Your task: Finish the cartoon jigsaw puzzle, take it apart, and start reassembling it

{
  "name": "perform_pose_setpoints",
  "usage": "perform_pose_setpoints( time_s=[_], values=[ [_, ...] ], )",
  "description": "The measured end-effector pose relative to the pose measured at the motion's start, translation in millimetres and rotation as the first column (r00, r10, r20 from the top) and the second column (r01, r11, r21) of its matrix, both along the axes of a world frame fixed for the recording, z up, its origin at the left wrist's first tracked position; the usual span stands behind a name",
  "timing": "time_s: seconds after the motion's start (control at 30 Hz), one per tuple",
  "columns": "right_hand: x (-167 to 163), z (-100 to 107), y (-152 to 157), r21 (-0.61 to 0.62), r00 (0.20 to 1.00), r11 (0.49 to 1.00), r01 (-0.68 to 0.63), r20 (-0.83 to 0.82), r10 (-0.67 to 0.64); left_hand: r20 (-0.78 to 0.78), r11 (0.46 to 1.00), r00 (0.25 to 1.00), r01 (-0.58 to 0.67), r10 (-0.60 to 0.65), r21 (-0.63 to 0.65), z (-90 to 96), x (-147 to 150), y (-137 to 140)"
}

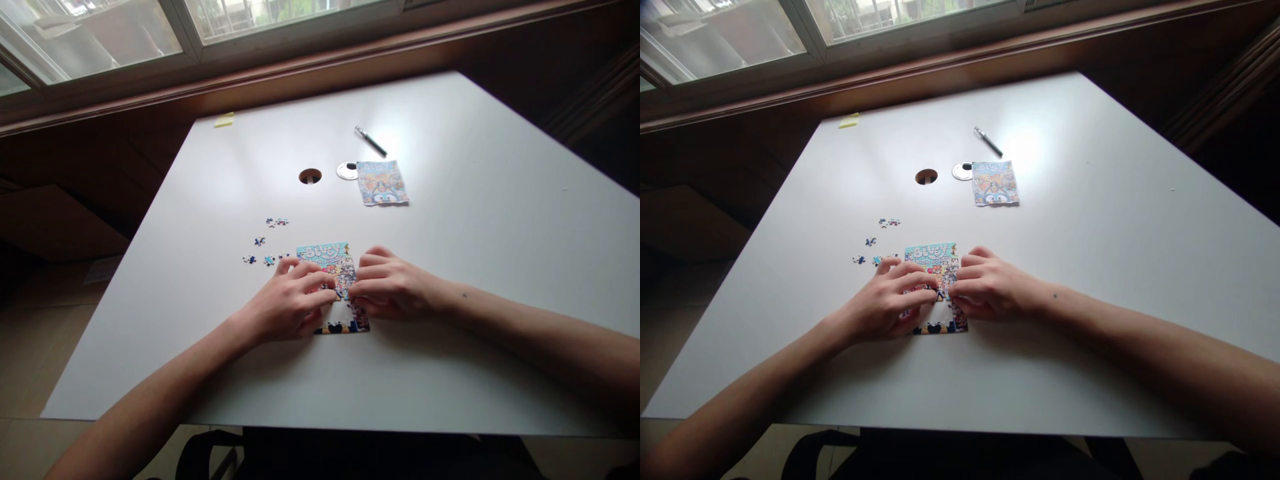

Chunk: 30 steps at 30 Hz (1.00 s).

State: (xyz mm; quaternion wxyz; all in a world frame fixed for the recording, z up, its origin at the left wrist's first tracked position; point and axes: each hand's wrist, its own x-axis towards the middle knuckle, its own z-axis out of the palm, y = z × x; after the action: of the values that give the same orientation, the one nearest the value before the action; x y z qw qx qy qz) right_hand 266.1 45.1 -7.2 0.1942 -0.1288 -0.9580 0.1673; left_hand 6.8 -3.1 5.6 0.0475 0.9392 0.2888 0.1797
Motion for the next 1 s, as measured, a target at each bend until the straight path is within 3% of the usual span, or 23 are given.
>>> perform_pose_setpoints(
  time_s=[0.2,0.27,0.33,0.47,0.53,0.6,0.67,0.77,0.87,1.0],
  values=[
    [2.2,-2.6,0.7,0.015,1.0,1.0,-0.005,0.01,0.005,0.033,1.0,0.999,0.0,-0.001,0.012,-3.0,0.3,1.3],
    [2.7,-3.0,0.9,0.01,1.0,1.0,-0.005,-0.012,0.005,0.074,0.998,0.995,-0.069,0.068,0.011,-1.5,-9.8,7.9],
    [3.2,-3.9,1.6,-0.005,0.998,1.0,0.021,-0.054,-0.021,0.113,0.973,0.967,-0.232,0.229,0.01,0.8,-30.2,19.3],
    [4.7,-7.6,5.1,-0.036,0.983,0.991,0.132,-0.126,-0.136,0.081,0.791,0.79,-0.612,0.608,0.025,1.1,-91.4,48.1],
    [5.5,-9.5,6.7,-0.038,0.974,0.984,0.174,-0.141,-0.178,0.037,0.711,0.71,-0.702,0.703,-0.026,-2.7,-117.6,59.0],
    [5.7,-10.7,7.3,-0.024,0.975,0.984,0.177,-0.133,-0.179,0.009,0.67,0.671,-0.739,0.741,-0.069,-7.3,-132.0,65.1],
    [5.3,-11.2,6.9,0.004,0.985,0.989,0.145,-0.093,-0.143,0.01,0.671,0.673,-0.737,0.74,-0.085,-10.6,-133.6,66.4],
    [4.5,-11.7,6.0,0.039,0.995,0.995,0.095,-0.032,-0.094,0.021,0.727,0.727,-0.684,0.686,-0.067,-11.6,-122.2,62.6],
    [4.2,-12.5,6.1,0.034,0.995,0.994,0.1,-0.023,-0.1,0.0,0.772,0.773,-0.634,0.635,-0.046,-9.5,-111.0,57.5],
    [4.3,-12.7,7.1,0.03,0.992,0.992,0.122,-0.026,-0.122,0.007,0.79,0.791,-0.611,0.612,-0.039,-7.5,-107.8,54.9]
  ],
)
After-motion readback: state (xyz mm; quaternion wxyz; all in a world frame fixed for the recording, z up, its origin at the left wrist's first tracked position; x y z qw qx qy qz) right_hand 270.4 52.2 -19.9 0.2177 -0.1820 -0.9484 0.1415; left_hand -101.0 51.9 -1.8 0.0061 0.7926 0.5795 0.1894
